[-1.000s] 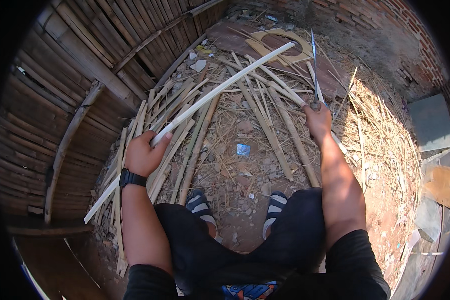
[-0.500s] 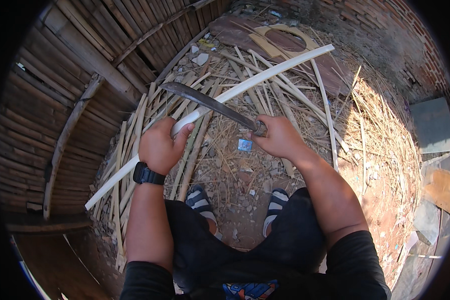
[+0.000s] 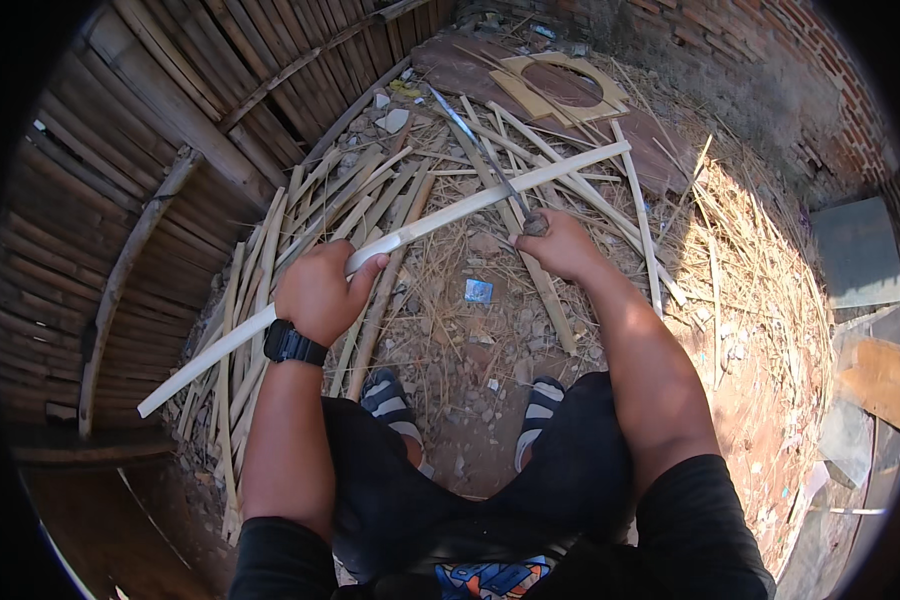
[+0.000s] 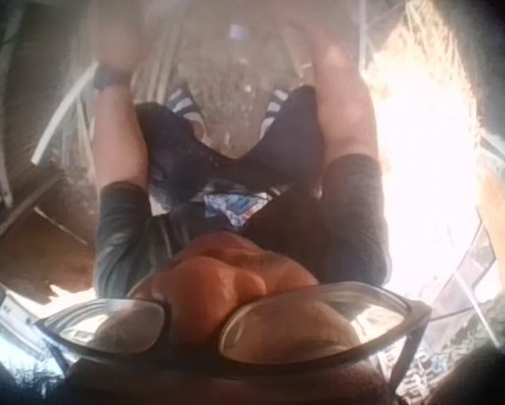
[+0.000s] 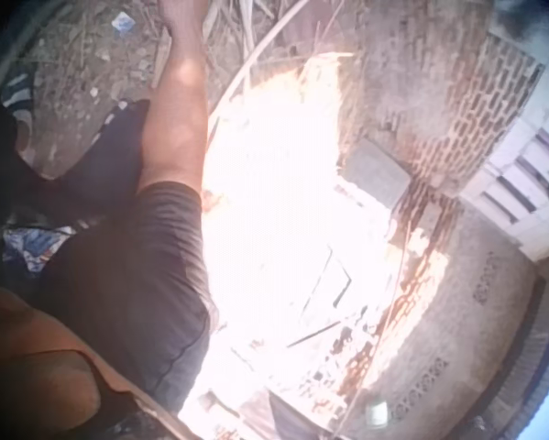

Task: The person sits on the ground and uses a machete to split long bamboo strips into thinner pieces. They repeatedly hold a strip with one hand and strike it with the machete in the other, then drop the split pieces onto a pile on the floor.

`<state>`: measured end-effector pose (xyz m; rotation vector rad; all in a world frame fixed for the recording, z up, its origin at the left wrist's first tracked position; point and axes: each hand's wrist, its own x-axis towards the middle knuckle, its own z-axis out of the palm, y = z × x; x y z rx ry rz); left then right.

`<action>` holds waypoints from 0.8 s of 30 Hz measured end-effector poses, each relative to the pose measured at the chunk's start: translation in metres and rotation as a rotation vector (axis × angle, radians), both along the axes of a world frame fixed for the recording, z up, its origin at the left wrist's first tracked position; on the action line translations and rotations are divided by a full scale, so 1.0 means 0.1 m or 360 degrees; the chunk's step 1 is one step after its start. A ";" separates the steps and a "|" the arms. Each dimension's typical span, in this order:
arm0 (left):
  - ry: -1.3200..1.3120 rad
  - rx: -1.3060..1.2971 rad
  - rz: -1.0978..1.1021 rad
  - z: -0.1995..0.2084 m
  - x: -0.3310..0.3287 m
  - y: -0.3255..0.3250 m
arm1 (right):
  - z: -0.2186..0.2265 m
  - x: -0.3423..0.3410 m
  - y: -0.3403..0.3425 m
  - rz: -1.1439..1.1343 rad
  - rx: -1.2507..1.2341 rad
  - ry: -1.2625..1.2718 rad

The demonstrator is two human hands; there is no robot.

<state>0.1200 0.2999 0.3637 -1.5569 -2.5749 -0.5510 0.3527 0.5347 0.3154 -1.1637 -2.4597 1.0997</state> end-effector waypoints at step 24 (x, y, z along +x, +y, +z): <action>-0.0352 -0.0129 -0.0156 -0.03 -0.15 -0.14 | 0.17 -0.02 -0.25 0.0563 0.0178 -0.0227</action>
